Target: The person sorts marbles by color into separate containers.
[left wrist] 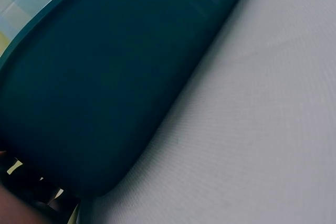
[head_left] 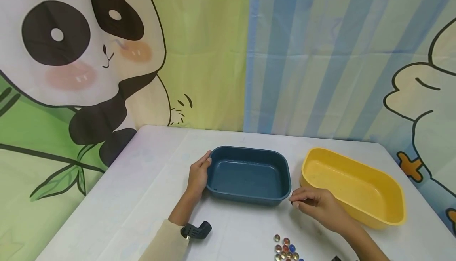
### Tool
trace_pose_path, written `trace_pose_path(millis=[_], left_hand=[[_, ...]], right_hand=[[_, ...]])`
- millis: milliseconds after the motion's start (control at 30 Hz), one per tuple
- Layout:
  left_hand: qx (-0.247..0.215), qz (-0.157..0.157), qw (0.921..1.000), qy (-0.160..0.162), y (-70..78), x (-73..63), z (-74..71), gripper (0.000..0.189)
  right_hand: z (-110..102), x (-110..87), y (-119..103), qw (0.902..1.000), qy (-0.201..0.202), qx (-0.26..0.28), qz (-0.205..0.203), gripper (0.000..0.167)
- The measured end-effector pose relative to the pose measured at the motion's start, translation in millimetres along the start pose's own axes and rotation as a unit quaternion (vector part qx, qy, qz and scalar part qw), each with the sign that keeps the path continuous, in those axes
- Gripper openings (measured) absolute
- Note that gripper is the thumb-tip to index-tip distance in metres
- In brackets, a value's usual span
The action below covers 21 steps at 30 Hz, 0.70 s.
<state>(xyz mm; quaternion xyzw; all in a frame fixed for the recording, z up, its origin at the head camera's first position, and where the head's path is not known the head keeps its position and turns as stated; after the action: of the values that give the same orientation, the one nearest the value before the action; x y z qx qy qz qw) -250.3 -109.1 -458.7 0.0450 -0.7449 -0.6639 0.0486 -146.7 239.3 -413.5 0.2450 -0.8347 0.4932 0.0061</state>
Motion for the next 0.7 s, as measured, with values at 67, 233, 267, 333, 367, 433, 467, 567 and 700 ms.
trace_pose_path(millis=[67,233,267,333,367,433,467,567,700], left_hand=[[-0.001,0.001,1.0000,0.000,0.2,0.1,-0.2,0.043],[-0.005,0.001,1.0000,0.000,-1.8,0.3,-0.9,0.043],[-0.006,0.001,1.0000,0.001,-2.4,0.3,-1.1,0.043],[-0.009,-0.002,1.0000,0.003,-3.5,0.1,-0.9,0.043],[-0.010,0.000,1.0000,0.003,-3.7,0.0,-0.7,0.043],[-0.009,0.001,1.0000,0.005,-4.0,-0.1,0.0,0.043],[-0.008,0.000,1.0000,0.004,-3.8,-0.2,0.3,0.043],[-0.007,0.006,1.0000,0.000,-2.4,-0.1,0.8,0.042],[-0.009,0.010,0.9999,0.003,-0.4,0.1,-0.2,0.042]], right_hand=[[0,3.7,-1,1.0000,0.004,0.002,-0.005,0.013],[2,12.5,-2,0.9998,0.016,-0.008,-0.007,0.013],[2,14.1,-2,0.9998,0.017,-0.010,-0.006,0.013],[2,17.2,-2,0.9998,0.019,-0.012,0.000,0.013],[2,18.7,-3,0.9998,0.019,-0.011,0.003,0.013],[1,21.9,-3,0.9997,0.019,-0.015,0.007,0.012],[0,23.8,-4,0.9997,0.020,-0.014,0.008,0.011],[-5,30.9,-6,0.9996,0.020,-0.019,0.008,0.011],[-12,42.3,-9,0.9989,0.029,-0.033,0.018,0.012]])
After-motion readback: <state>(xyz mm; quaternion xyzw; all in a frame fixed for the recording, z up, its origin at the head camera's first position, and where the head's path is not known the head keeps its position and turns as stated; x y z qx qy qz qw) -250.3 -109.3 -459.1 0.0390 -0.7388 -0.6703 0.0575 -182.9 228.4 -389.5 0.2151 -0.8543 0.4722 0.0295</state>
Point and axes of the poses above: each hand's wrist, its own x-axis towards the middle knuckle, its own z-axis out of the palm, y = z × x, the point moved 1 cm from there along x, towards the middle knuckle, and after that the axes turned 1 degree about y, right-handed, at the moved point
